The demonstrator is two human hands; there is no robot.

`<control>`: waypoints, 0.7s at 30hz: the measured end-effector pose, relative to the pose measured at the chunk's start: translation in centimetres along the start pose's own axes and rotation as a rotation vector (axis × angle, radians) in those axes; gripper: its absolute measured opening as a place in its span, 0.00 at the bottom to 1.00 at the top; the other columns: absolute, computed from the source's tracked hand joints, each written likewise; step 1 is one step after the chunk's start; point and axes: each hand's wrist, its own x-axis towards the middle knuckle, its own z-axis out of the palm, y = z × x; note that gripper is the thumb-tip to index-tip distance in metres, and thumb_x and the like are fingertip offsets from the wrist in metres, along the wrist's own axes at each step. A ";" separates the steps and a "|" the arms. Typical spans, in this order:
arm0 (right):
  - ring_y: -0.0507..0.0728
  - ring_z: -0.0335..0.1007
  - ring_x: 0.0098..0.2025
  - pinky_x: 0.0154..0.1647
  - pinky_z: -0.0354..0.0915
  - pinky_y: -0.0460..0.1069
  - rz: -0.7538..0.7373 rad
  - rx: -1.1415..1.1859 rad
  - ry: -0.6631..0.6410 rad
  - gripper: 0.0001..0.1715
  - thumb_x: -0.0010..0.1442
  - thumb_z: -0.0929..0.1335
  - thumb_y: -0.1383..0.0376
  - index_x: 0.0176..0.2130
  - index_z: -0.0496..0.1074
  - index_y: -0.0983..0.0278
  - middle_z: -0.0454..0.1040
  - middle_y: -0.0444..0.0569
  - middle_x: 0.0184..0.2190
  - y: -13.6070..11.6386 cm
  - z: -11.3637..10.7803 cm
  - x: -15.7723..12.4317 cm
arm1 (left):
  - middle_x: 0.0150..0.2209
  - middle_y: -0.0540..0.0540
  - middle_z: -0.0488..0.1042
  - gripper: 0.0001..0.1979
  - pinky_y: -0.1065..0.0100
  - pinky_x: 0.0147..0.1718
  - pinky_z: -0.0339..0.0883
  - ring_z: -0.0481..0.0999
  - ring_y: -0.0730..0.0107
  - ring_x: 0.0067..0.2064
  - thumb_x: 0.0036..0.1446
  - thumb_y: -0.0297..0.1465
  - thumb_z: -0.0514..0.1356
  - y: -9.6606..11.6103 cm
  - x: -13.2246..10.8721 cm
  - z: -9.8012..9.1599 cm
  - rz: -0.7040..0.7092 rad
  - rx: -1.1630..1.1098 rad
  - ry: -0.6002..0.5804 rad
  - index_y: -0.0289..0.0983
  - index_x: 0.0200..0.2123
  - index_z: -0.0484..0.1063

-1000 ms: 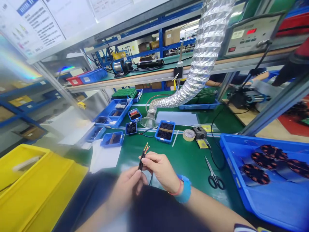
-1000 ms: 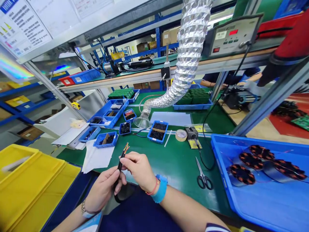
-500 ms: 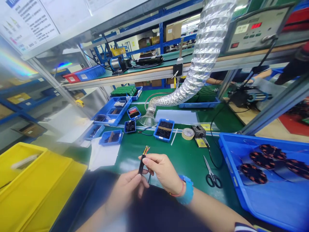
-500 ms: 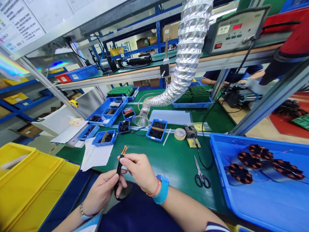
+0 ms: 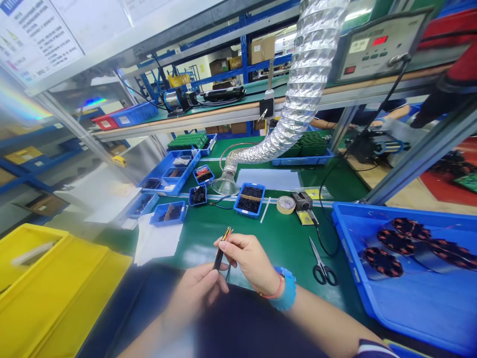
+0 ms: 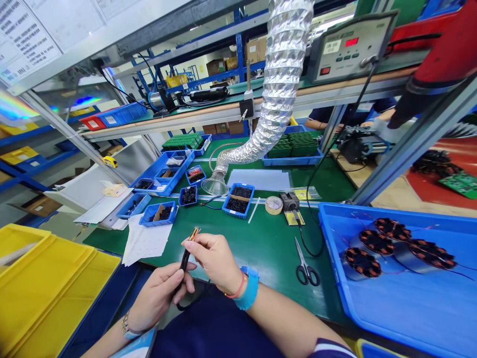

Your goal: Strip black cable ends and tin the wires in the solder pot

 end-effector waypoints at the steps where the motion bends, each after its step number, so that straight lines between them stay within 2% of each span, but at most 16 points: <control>1: 0.45 0.51 0.18 0.19 0.48 0.44 -0.003 0.001 -0.011 0.15 0.52 0.66 0.58 0.28 0.73 0.69 0.63 0.42 0.18 0.1 0.0 -0.1 | 0.25 0.46 0.70 0.15 0.73 0.18 0.47 0.57 0.81 0.18 0.55 0.38 0.52 0.2 0.0 0.2 0.004 -0.023 -0.006 0.33 0.39 0.69; 3: 0.46 0.54 0.20 0.20 0.50 0.44 -0.013 0.001 -0.031 0.14 0.52 0.66 0.59 0.27 0.73 0.68 0.64 0.43 0.18 0.1 -0.1 -0.2 | 0.25 0.46 0.70 0.15 0.73 0.17 0.45 0.56 0.82 0.17 0.56 0.38 0.51 0.6 0.2 0.7 0.012 -0.080 -0.010 0.34 0.40 0.67; 6: 0.48 0.59 0.23 0.23 0.54 0.45 -0.067 -0.041 -0.051 0.15 0.53 0.66 0.60 0.22 0.71 0.68 0.63 0.43 0.18 0.0 -0.1 -0.3 | 0.21 0.49 0.67 0.14 0.75 0.16 0.41 0.51 0.84 0.16 0.57 0.37 0.50 1.3 0.3 1.2 0.004 -0.182 -0.015 0.33 0.34 0.68; 9: 0.52 0.64 0.31 0.28 0.56 0.45 -0.145 -0.078 -0.075 0.19 0.56 0.63 0.60 0.18 0.68 0.66 0.63 0.43 0.17 -0.1 -0.1 -0.4 | 0.17 0.52 0.63 0.12 0.76 0.14 0.39 0.47 0.85 0.15 0.56 0.37 0.51 1.6 0.2 1.3 -0.035 -0.284 -0.027 0.34 0.32 0.67; 12: 0.53 0.64 0.37 0.32 0.57 0.45 -0.197 -0.063 -0.064 0.20 0.56 0.62 0.62 0.17 0.66 0.66 0.64 0.44 0.19 -0.1 -0.1 -0.3 | 0.15 0.53 0.62 0.12 0.77 0.14 0.38 0.47 0.85 0.14 0.55 0.37 0.52 1.4 -0.2 1.1 -0.072 -0.324 -0.019 0.34 0.32 0.66; 15: 0.50 0.63 0.29 0.28 0.56 0.45 -0.181 -0.048 -0.039 0.14 0.54 0.64 0.63 0.22 0.71 0.67 0.64 0.44 0.22 -0.2 0.1 -0.2 | 0.16 0.53 0.62 0.12 0.76 0.14 0.38 0.47 0.85 0.14 0.56 0.37 0.51 1.0 -0.6 0.9 -0.071 -0.292 -0.017 0.33 0.33 0.66; 17: 0.48 0.58 0.24 0.25 0.54 0.44 -0.162 -0.057 -0.029 0.12 0.53 0.65 0.63 0.24 0.72 0.68 0.62 0.42 0.21 -0.2 0.2 -0.2 | 0.16 0.53 0.63 0.12 0.76 0.14 0.38 0.47 0.85 0.14 0.56 0.36 0.51 0.6 -0.8 0.7 -0.053 -0.208 -0.001 0.33 0.34 0.66; 21: 0.46 0.54 0.21 0.22 0.52 0.44 -0.124 -0.074 0.005 0.14 0.52 0.66 0.63 0.20 0.70 0.68 0.61 0.41 0.18 0.0 0.3 -0.1 | 0.18 0.53 0.62 0.14 0.75 0.15 0.38 0.48 0.84 0.15 0.56 0.38 0.50 0.3 -1.1 0.6 -0.020 0.050 0.039 0.33 0.35 0.67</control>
